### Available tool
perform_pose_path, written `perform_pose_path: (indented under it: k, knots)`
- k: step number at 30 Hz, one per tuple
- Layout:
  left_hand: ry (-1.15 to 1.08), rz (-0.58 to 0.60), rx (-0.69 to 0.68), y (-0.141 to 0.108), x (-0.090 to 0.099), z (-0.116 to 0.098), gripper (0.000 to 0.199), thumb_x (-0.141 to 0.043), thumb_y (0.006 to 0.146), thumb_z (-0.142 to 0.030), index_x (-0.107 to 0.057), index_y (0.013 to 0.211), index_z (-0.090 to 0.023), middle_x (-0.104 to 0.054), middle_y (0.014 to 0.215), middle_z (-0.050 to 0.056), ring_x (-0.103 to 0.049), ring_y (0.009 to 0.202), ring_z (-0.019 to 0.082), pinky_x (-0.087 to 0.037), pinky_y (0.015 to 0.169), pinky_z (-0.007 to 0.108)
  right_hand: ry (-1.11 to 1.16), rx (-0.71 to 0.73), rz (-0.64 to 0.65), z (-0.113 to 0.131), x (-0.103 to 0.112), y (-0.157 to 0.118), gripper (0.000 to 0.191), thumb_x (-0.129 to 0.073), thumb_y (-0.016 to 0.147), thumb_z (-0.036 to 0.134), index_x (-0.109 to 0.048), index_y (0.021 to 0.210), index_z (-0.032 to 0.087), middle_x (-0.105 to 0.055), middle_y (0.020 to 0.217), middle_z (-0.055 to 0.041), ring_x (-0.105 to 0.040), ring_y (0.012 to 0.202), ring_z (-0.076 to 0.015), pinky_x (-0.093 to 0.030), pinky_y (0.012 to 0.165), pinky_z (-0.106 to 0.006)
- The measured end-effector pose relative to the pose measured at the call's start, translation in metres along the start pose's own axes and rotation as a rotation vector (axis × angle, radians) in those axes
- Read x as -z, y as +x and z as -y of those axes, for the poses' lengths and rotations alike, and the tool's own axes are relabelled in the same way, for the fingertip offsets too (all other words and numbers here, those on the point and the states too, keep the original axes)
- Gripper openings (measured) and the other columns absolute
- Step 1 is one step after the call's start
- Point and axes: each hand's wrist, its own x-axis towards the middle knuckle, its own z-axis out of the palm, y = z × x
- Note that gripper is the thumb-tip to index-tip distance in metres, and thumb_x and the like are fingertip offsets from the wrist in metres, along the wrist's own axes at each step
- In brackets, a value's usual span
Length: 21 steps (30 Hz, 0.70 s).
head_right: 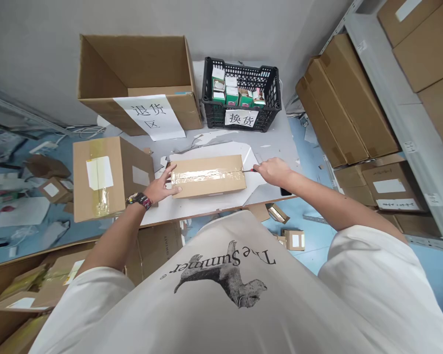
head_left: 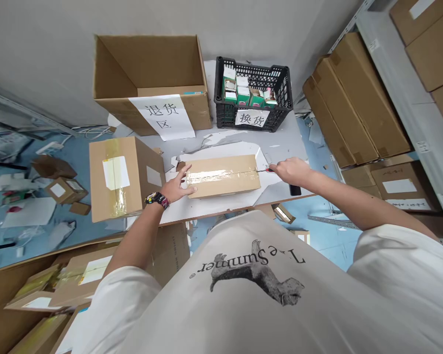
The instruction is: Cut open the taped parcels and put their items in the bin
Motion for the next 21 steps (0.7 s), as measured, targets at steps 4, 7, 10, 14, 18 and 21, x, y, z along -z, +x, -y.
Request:
perform_pose_path:
  k: [4, 7, 10, 14, 18, 21]
  knots:
    - [-0.040, 0.008, 0.000, 0.001, 0.000, 0.001, 0.143, -0.095, 0.076, -0.073, -0.025, 0.195, -0.038, -0.067, 0.174, 0.016, -0.076, 0.148, 0.043, -0.064, 0.120, 0.055, 0.014, -0.008, 0.002, 0.003, 0.001, -0.006, 0.048, -0.048, 0.116, 0.013, -0.073, 0.157, 0.019, -0.087, 0.118, -0.0228, -0.083, 0.107, -0.0342, -0.044, 0.085, -0.038]
    - [-0.039, 0.000, 0.000, 0.001, 0.001, 0.001, 0.141, -0.095, 0.075, -0.073, -0.026, 0.194, -0.040, -0.069, 0.172, 0.015, -0.077, 0.146, 0.043, -0.064, 0.119, 0.057, 0.043, -0.008, -0.030, 0.005, 0.000, -0.005, 0.046, -0.049, 0.116, 0.017, -0.073, 0.156, 0.019, -0.087, 0.120, -0.0230, -0.082, 0.103, -0.0336, -0.046, 0.085, -0.039]
    - [-0.046, 0.004, 0.004, 0.000, 0.002, -0.002, 0.142, -0.095, 0.075, -0.072, -0.025, 0.195, -0.039, -0.068, 0.174, 0.016, -0.077, 0.145, 0.043, -0.066, 0.117, 0.056, 0.049, 0.025, -0.089, 0.008, -0.002, 0.004, 0.047, -0.044, 0.117, 0.016, -0.071, 0.157, 0.018, -0.087, 0.123, -0.0228, -0.082, 0.104, -0.0326, -0.046, 0.085, -0.038]
    - [-0.047, 0.015, 0.015, -0.002, 0.003, -0.006, 0.143, -0.095, 0.075, -0.071, -0.024, 0.195, -0.039, -0.067, 0.175, 0.016, -0.076, 0.147, 0.043, -0.065, 0.118, 0.056, 0.041, 0.090, -0.089, 0.011, -0.004, 0.018, 0.048, -0.043, 0.119, 0.016, -0.069, 0.159, 0.018, -0.087, 0.124, -0.0225, -0.082, 0.107, -0.0335, -0.045, 0.086, -0.037]
    - [-0.041, 0.009, 0.024, -0.003, 0.002, -0.005, 0.143, -0.094, 0.076, -0.073, -0.024, 0.195, -0.040, -0.067, 0.175, 0.015, -0.076, 0.147, 0.044, -0.065, 0.118, 0.058, 0.038, 0.082, -0.072, 0.005, -0.005, 0.022, 0.045, -0.043, 0.119, 0.018, -0.071, 0.155, 0.018, -0.087, 0.126, -0.0225, -0.082, 0.107, -0.0327, -0.044, 0.086, -0.037]
    - [-0.052, 0.014, 0.018, -0.002, 0.002, -0.002, 0.143, -0.094, 0.076, -0.072, -0.023, 0.196, -0.040, -0.067, 0.175, 0.015, -0.075, 0.148, 0.043, -0.066, 0.118, 0.056, 0.036, 0.080, -0.066, 0.000, -0.004, 0.021, 0.045, -0.042, 0.119, 0.017, -0.073, 0.153, 0.018, -0.087, 0.125, -0.0216, -0.082, 0.106, -0.0318, -0.044, 0.086, -0.037]
